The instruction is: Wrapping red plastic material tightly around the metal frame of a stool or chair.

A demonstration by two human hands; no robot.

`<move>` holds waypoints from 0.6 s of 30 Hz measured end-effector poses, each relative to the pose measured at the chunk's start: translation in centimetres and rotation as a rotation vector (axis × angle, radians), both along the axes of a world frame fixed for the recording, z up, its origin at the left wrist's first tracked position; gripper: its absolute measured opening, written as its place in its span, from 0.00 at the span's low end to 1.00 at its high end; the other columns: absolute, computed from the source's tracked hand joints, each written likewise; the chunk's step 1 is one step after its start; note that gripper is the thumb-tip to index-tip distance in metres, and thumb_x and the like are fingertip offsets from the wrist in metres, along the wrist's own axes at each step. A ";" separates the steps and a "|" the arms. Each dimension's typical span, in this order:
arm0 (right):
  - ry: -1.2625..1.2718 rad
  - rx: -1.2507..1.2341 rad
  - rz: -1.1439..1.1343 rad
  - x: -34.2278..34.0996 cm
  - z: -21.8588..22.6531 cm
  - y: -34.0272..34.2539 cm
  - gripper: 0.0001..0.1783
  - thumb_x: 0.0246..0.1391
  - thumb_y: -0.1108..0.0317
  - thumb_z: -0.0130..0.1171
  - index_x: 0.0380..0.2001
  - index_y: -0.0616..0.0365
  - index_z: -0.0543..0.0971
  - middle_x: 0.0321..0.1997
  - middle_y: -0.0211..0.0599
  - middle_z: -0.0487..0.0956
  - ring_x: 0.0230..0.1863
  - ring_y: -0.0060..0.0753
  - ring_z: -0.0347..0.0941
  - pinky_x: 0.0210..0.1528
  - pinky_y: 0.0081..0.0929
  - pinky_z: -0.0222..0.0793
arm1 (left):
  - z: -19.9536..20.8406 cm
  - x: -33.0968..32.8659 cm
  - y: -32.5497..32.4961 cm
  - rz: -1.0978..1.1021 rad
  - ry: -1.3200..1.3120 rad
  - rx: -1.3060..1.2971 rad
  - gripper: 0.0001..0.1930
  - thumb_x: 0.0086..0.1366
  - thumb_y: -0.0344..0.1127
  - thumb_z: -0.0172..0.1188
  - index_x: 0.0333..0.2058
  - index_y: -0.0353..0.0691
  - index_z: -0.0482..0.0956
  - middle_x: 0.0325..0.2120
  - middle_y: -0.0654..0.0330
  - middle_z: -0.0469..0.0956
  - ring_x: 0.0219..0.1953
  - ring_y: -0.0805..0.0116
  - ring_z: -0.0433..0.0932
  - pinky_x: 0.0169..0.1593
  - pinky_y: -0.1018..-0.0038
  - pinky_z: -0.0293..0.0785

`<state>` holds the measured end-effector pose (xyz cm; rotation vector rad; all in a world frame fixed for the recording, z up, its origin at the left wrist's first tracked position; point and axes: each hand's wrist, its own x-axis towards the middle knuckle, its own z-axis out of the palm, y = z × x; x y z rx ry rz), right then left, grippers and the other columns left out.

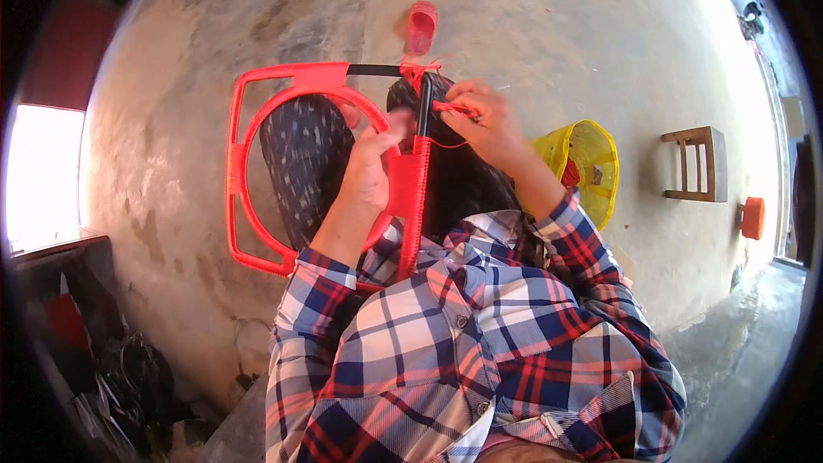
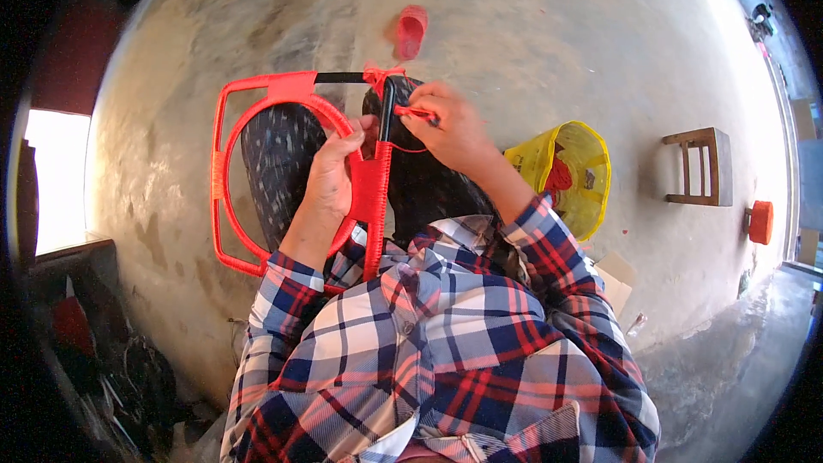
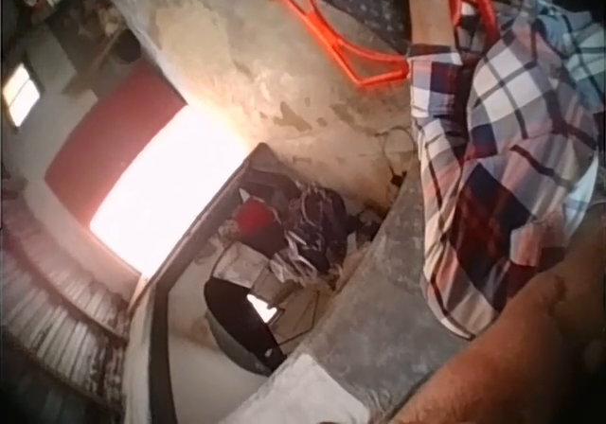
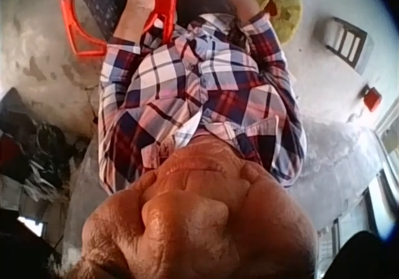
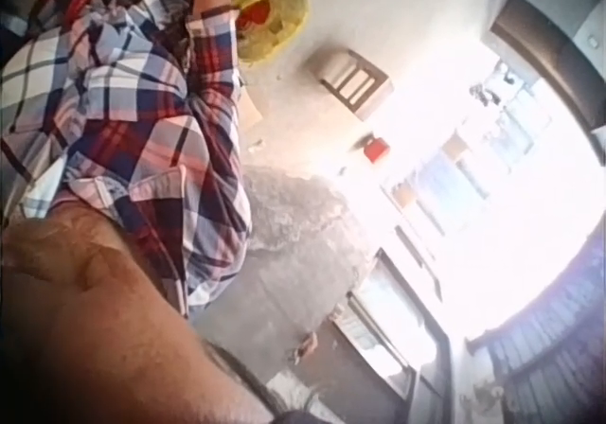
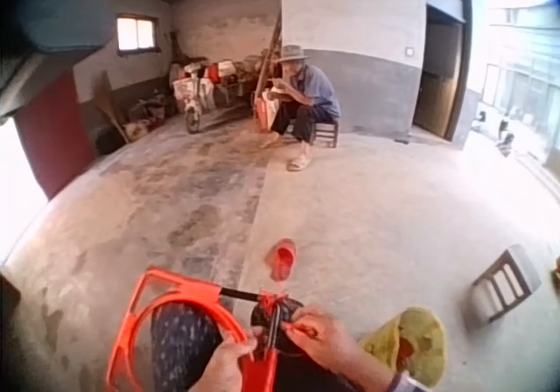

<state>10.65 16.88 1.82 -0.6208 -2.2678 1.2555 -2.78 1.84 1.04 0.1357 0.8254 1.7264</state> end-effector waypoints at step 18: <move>0.736 -0.734 0.002 31.0 14.4 -3.3 0.15 0.44 0.67 0.63 0.25 0.60 0.66 0.18 0.30 0.64 0.19 0.23 0.61 0.19 0.22 0.57 | -0.6 -2.2 -0.8 -0.150 0.011 -0.353 0.16 0.60 0.47 0.59 0.34 0.37 0.77 0.23 0.54 0.78 0.22 0.65 0.77 0.29 0.71 0.73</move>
